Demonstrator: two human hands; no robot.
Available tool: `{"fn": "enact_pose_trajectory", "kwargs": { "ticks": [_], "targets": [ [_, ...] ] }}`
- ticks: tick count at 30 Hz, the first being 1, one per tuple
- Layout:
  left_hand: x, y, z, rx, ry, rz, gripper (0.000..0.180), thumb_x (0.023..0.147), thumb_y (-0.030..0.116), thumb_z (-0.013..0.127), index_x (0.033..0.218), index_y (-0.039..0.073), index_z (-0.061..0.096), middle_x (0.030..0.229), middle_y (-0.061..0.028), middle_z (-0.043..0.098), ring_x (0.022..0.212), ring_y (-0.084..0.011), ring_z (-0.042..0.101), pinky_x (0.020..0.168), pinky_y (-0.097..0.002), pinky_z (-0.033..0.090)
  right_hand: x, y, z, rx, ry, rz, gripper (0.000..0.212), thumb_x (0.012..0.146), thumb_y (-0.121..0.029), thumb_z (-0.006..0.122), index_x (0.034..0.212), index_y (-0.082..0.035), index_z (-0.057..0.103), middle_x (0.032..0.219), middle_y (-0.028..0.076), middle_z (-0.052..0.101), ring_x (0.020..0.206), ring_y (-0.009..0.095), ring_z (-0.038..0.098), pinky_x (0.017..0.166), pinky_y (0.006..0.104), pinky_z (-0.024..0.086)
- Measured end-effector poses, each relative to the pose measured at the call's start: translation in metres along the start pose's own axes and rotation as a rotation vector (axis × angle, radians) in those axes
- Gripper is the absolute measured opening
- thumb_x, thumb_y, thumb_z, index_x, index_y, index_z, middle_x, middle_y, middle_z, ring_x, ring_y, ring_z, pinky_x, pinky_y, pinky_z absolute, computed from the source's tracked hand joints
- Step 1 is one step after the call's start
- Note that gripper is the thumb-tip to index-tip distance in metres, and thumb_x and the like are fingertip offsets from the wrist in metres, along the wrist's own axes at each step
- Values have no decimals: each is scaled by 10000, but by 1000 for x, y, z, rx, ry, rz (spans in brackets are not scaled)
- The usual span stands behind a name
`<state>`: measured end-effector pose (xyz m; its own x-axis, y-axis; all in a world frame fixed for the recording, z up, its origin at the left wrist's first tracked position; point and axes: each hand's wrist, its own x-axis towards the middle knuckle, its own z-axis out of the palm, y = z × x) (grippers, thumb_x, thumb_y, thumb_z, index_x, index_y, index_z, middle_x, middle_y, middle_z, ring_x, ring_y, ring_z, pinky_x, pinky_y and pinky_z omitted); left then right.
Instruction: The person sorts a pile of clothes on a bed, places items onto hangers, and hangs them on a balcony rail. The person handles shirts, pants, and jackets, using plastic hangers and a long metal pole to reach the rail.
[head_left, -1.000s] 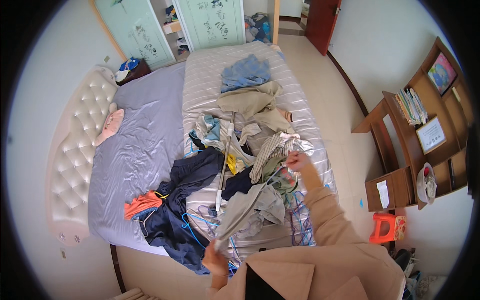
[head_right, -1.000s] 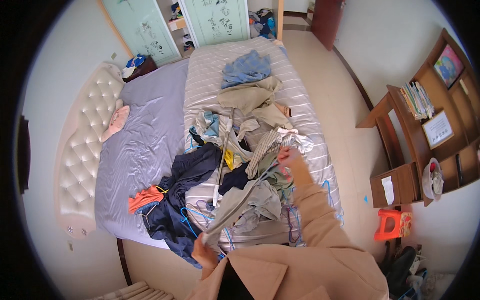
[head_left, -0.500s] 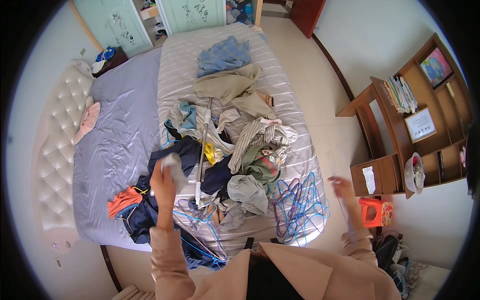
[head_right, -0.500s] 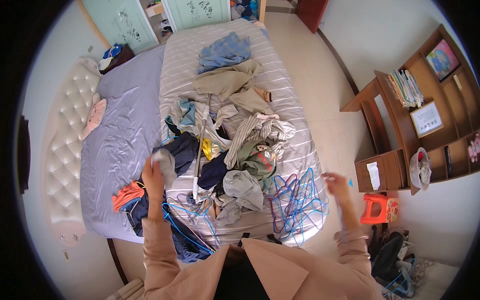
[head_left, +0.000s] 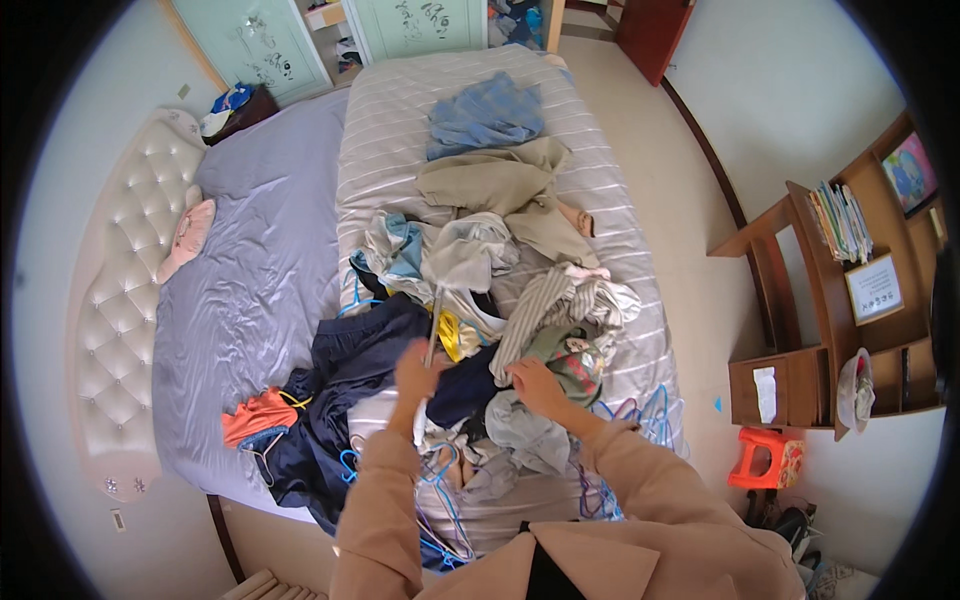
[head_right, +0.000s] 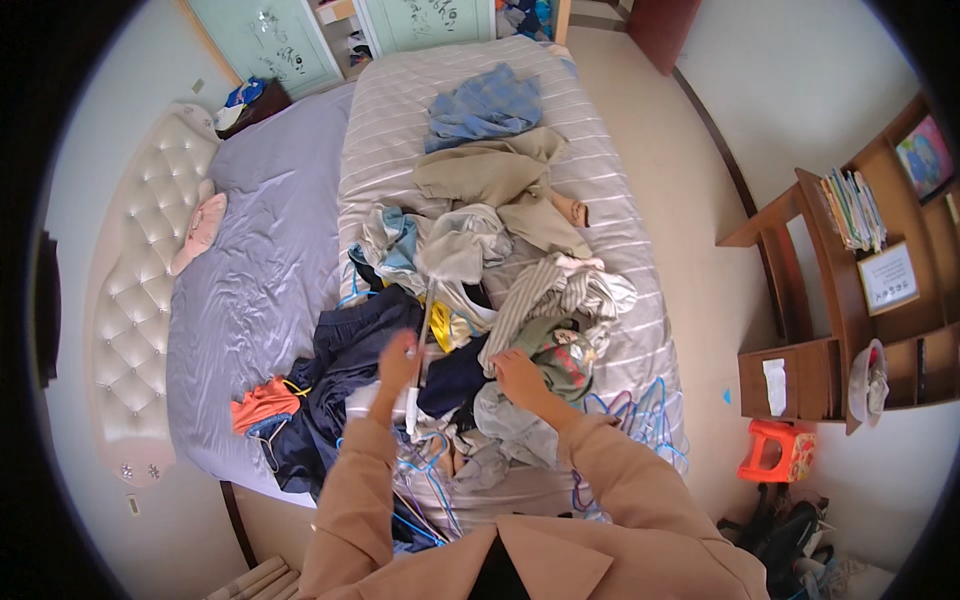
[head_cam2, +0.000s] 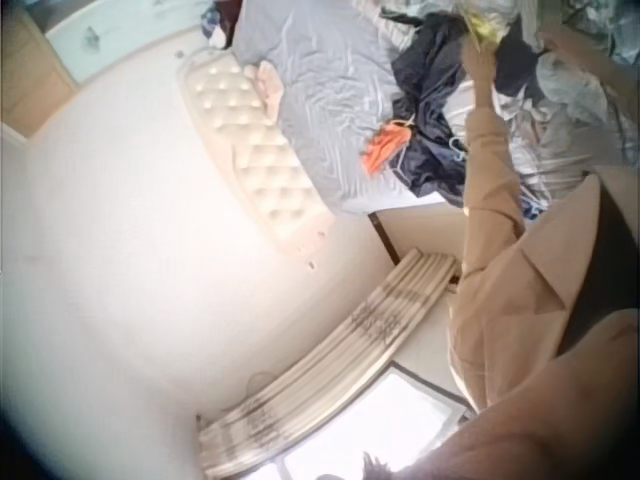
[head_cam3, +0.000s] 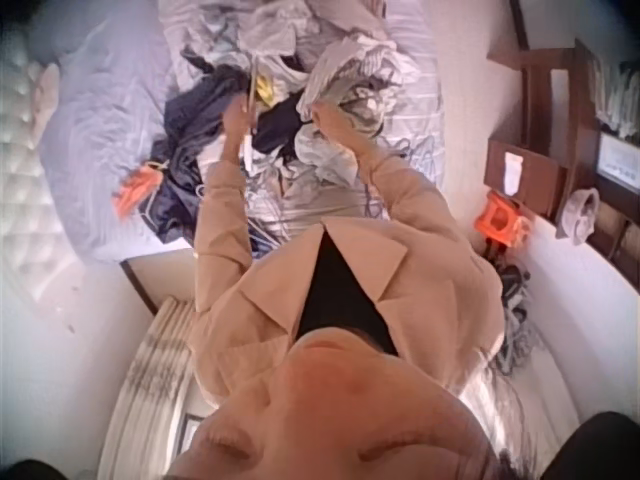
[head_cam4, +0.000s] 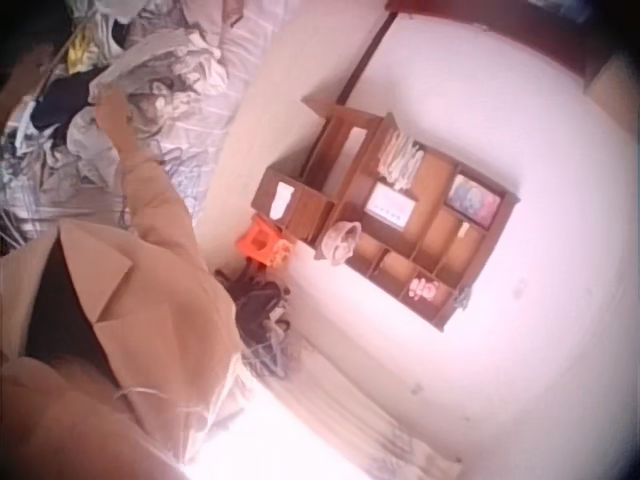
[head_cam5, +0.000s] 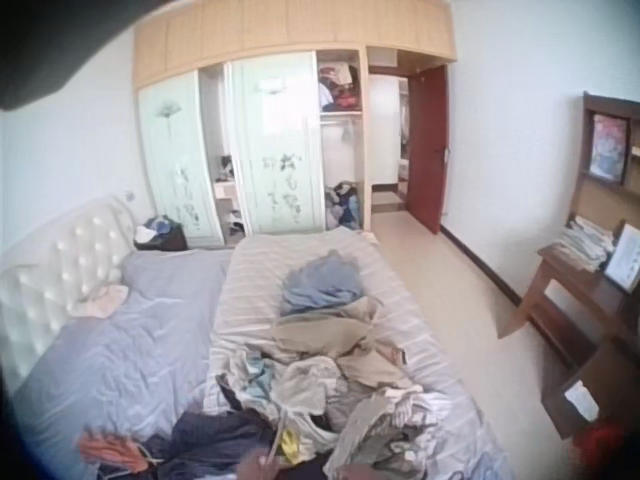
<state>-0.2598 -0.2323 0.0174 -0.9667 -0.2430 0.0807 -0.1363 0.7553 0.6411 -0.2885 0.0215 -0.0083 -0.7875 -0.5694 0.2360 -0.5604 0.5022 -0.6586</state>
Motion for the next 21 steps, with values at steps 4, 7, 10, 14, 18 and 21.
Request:
{"fn": "enact_pose_trajectory", "kwargs": {
  "ticks": [4,7,10,14,18,21],
  "targets": [
    [-42,-15,68,-9,-239,-214,547,727,298,627,1153,1,454,1036,-208,549,951,-348,518,827,-402,406,65,55,69,-157,-121,282,222,751,-147,540,925,-9,557,913,148,573,914,313,519,801,377,423],
    [-48,-10,84,-82,-334,-414,519,734,328,617,1146,50,469,971,-176,574,879,-345,552,768,-407,435,73,75,92,-326,-233,464,292,740,-267,573,902,-25,587,891,150,597,853,331,563,759,388,460],
    [-72,-19,78,-47,-261,-349,379,760,339,591,1026,73,546,845,-143,577,765,-346,566,680,-412,445,68,51,87,-233,-173,398,235,747,-274,573,815,-52,606,781,128,604,740,310,585,662,390,469],
    [-79,18,30,135,-86,1,222,742,278,616,789,66,575,873,-88,572,779,-294,566,653,-385,452,64,34,39,-24,-10,474,228,762,-272,571,738,-48,604,646,111,579,626,275,575,553,376,438],
    [-89,39,-32,265,19,393,202,717,248,634,745,69,544,900,-62,570,740,-247,564,623,-362,459,61,21,-18,283,231,566,225,792,-229,563,712,-19,587,601,109,575,528,224,550,497,331,411],
    [-100,55,-68,289,-10,356,195,713,231,636,747,69,532,927,-67,571,707,-235,563,578,-340,462,59,33,-54,466,317,698,253,800,-240,563,701,-8,583,603,111,581,516,201,544,492,325,407]
  ]
}}
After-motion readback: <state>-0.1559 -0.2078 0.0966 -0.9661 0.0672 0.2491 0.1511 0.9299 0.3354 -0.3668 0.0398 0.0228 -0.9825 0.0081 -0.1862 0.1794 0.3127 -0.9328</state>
